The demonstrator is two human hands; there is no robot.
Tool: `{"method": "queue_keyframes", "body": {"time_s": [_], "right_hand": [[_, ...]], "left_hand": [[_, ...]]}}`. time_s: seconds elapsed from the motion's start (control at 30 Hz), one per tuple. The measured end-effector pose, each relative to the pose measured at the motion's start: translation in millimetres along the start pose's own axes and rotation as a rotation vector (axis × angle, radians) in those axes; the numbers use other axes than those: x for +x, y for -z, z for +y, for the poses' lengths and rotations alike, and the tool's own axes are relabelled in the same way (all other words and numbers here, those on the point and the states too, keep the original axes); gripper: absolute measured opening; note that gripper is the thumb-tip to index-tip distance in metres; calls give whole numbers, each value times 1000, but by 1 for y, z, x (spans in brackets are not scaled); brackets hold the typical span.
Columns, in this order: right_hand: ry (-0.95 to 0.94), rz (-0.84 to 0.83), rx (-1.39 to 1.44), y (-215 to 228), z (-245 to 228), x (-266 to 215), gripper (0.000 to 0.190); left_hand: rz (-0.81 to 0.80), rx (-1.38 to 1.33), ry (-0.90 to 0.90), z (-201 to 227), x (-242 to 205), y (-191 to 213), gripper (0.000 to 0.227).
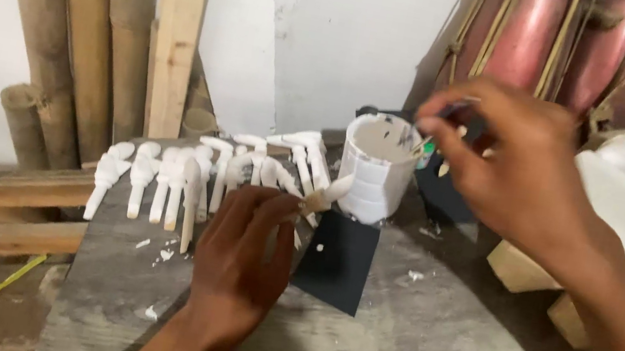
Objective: Painting small figurine components using a brush and white paint
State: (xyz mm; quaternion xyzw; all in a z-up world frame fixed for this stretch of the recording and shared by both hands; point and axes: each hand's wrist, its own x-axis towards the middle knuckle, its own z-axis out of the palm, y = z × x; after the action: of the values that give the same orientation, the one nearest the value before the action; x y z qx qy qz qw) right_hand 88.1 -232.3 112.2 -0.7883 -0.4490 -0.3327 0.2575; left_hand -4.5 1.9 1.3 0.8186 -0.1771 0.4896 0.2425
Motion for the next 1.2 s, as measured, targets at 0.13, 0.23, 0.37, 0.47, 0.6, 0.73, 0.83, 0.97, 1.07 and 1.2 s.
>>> {"method": "queue_keyframes", "body": {"time_s": [0.13,0.23,0.37,0.47,0.6,0.73,0.83,0.97,1.07,1.2], "right_hand": [[-615,-487,36,-10,-5,44,7],[-475,-582,-109,-29,11,60,6],[-548,-812,-113,-42,6,73,6],[-543,-860,-97,-47,4,75,9],[-513,-836,-115,-51,12,72,11],[-575,-637,-5,-32,2,63,23],[-634,-446,53,-19,-7,48,29],[-376,-104,97,-12,9,21,37],[-264,87,180,-10,12,3,38],[-106,222,141,-9,7,-24,20]], "left_hand": [[7,19,24,1,-1,-3,17],[31,5,4,-1,1,-3,18],[16,7,27,-3,-3,-1,21],[13,-16,13,-2,-1,0,20],[-9,-75,45,-1,-3,2,22],[25,-91,46,-4,-3,0,21],[20,-87,59,-4,-5,-3,22],[-14,-98,114,-5,-6,-5,23],[-27,-149,159,-4,-5,-7,28],[-49,-308,350,10,3,-1,22]]}}
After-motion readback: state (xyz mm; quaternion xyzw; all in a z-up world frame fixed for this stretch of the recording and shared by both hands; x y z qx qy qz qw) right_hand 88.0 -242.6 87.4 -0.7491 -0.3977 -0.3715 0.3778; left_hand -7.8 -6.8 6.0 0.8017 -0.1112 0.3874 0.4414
